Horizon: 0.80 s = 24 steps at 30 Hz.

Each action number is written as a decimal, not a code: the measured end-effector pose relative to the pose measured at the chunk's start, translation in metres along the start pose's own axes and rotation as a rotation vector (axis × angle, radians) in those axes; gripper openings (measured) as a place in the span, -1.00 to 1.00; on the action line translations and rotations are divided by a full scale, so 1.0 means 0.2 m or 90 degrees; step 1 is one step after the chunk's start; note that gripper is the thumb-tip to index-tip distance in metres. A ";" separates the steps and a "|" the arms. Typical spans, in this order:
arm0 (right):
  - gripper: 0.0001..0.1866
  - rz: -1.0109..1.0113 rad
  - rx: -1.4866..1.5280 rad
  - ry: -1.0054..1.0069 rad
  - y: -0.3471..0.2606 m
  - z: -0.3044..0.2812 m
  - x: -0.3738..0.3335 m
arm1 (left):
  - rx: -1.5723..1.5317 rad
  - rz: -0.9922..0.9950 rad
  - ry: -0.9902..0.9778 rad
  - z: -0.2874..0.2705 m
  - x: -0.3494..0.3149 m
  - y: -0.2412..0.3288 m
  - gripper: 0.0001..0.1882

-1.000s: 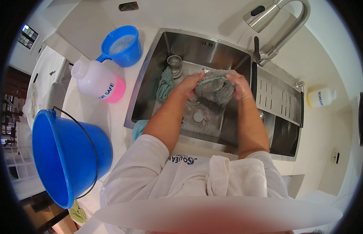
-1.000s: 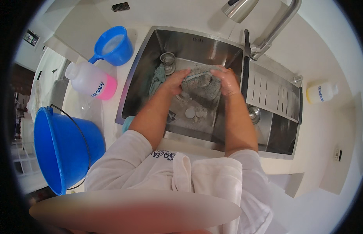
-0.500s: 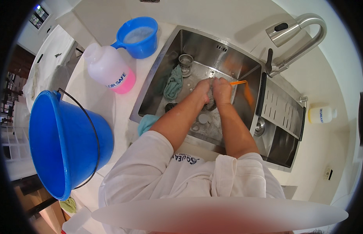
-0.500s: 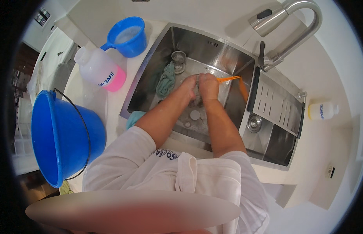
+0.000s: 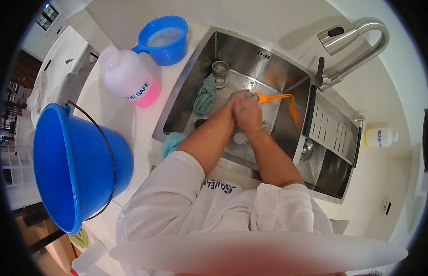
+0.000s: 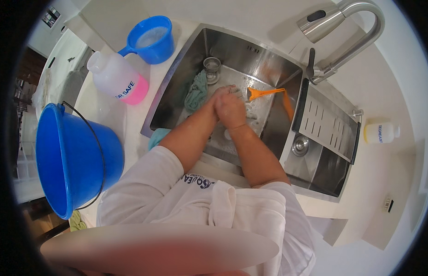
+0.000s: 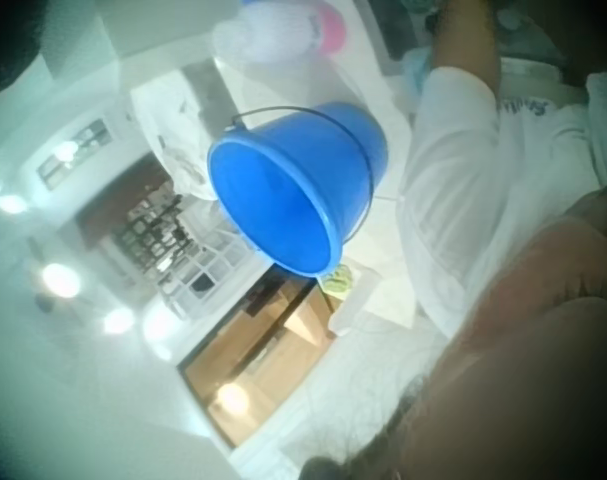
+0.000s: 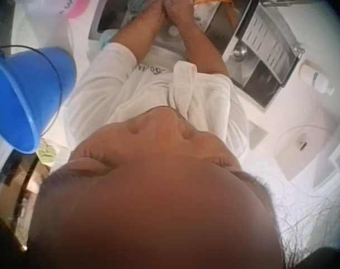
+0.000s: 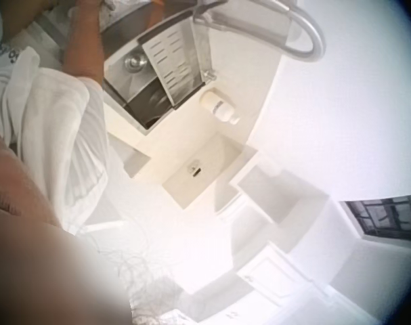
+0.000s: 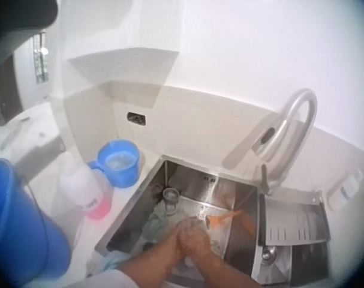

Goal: The person washes multiple cloths in a kitchen sink using running water and cleaning solutions. They scrub and rinse the cloths, then place them into a blue bucket. The person also handles a green cloth and a yellow cloth during the process.

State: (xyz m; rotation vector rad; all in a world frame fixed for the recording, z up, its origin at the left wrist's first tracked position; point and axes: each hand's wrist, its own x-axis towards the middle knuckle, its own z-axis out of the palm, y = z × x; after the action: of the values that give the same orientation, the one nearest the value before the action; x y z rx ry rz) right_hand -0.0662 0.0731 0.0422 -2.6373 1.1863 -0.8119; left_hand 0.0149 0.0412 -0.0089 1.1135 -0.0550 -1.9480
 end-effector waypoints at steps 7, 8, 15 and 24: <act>-0.62 0.308 0.356 0.135 0.28 -0.08 0.02 | 0.130 0.109 -0.106 0.11 -0.15 0.06 -0.61; -0.59 0.291 0.402 0.038 0.30 -0.10 0.01 | 0.229 0.189 -0.067 0.13 -0.19 0.06 -0.57; -0.56 0.375 0.487 -0.289 0.29 -0.36 0.07 | 0.436 0.278 -0.158 0.09 -0.31 0.15 -0.53; -0.75 0.462 0.694 0.224 0.18 -0.41 0.12 | 0.074 0.061 -0.154 0.17 -0.28 0.06 -0.53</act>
State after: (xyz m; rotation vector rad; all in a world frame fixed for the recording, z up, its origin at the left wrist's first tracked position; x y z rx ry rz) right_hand -0.1198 0.0390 0.1105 -1.1292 1.1406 -1.2645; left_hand 0.0103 0.0606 0.0549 0.9257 -0.3500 -2.0041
